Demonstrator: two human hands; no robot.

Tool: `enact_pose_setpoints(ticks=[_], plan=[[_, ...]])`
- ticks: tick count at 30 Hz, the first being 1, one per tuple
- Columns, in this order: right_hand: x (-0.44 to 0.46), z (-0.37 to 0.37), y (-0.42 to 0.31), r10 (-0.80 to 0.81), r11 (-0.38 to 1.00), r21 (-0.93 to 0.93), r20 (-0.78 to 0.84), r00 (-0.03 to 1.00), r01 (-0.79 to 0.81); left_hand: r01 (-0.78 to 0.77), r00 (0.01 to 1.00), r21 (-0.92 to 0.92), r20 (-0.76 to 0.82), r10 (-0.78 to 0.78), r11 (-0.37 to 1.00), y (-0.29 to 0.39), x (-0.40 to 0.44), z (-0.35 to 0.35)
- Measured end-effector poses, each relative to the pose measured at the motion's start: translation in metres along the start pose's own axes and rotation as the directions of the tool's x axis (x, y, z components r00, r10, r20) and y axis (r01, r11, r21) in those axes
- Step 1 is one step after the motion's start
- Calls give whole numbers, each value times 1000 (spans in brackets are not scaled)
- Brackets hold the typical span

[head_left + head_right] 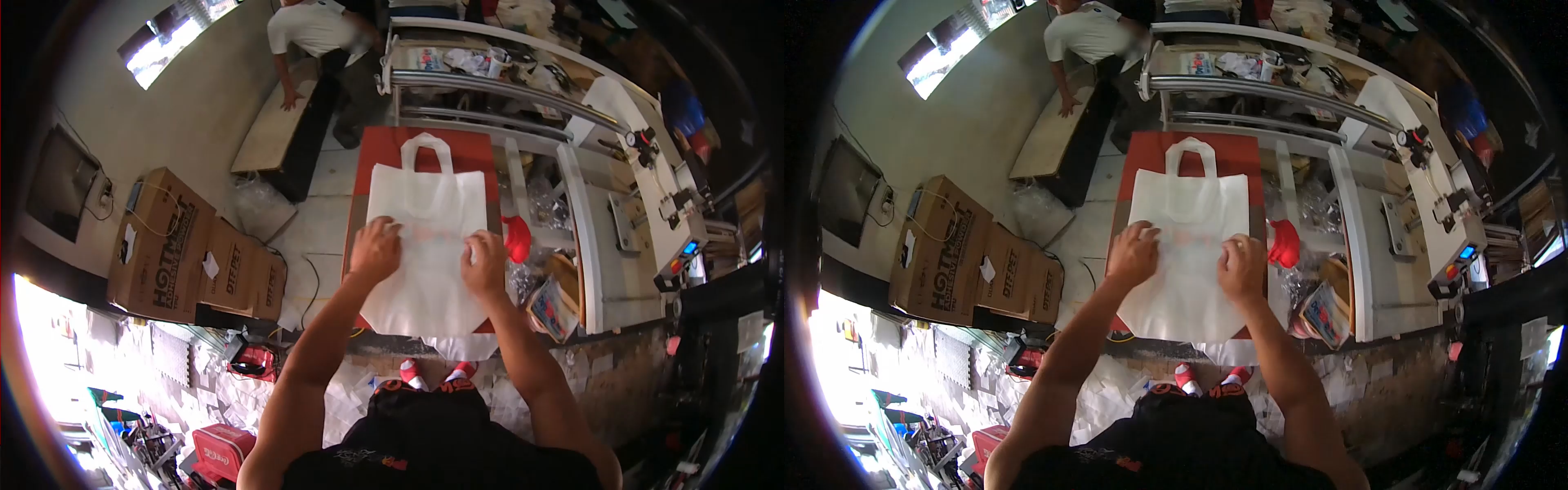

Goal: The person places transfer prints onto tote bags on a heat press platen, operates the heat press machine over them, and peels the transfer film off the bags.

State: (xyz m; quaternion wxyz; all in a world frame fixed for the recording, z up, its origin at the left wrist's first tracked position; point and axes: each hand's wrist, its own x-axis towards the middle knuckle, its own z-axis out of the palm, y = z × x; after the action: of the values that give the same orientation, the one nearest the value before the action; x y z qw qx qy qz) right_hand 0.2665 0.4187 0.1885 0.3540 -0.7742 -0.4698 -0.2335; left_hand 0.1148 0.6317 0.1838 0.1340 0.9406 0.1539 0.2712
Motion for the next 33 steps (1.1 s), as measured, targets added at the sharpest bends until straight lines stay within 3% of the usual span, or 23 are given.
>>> enact_pose_setpoints(ticks=[1, 2, 3, 6, 11, 13, 15, 17, 21, 25, 27, 29, 30, 31, 33], plan=[[-1, 13, 2, -19, 1000, 13, -15, 1000, 19, -79, 997, -11, 5, 79, 997, -7, 3, 22], [-8, 35, 7, 0, 999, 46, 200, 980, -9, -166, 986, 56, -5, 167, 984, -14, 3, 46], [-10, 53, 7, 2, 997, 70, 405, 914, -33, -73, 980, 119, 194, 49, 990, -16, 3, 56], [2, 78, 6, -118, 990, 115, 330, 937, 84, 21, 967, 143, 247, -56, 989, -10, -6, 54], [39, 115, 28, -123, 992, 12, 273, 954, 125, 43, 955, 148, 286, -84, 988, -3, -3, 41], [59, 140, 44, -140, 990, 65, 282, 949, 127, 35, 946, 173, 313, -89, 984, -4, 0, 37], [82, 159, 50, 40, 998, 45, 265, 964, -53, 52, 931, 158, 348, -105, 986, -3, 1, 35], [103, 179, 64, 30, 999, 6, 247, 969, -33, 63, 935, 155, 336, -113, 986, -3, 1, 33], [142, 203, 84, 304, 951, -149, 277, 911, -272, 71, 933, 135, 343, -113, 988, -1, 2, 31], [159, 210, 91, 355, 927, -264, 399, 846, -265, 57, 941, 138, 323, -100, 989, -1, 7, 27], [162, 217, 95, 384, 918, -264, 403, 831, -296, 60, 936, 140, 337, -105, 988, -1, 6, 30], [163, 221, 99, 353, 934, -45, 254, 900, -354, 58, 946, 129, 309, -96, 990, -3, 6, 32], [150, 221, 92, 225, 965, -178, 189, 956, -192, 57, 948, 127, 303, -93, 990, -5, 8, 32], [144, 212, 72, 219, 966, -180, 188, 957, -185, 64, 945, 127, 310, -101, 990, -5, 8, 32], [132, 192, 41, 203, 959, -270, 426, 882, -91, 76, 940, 117, 324, -111, 990, -3, 7, 33]])
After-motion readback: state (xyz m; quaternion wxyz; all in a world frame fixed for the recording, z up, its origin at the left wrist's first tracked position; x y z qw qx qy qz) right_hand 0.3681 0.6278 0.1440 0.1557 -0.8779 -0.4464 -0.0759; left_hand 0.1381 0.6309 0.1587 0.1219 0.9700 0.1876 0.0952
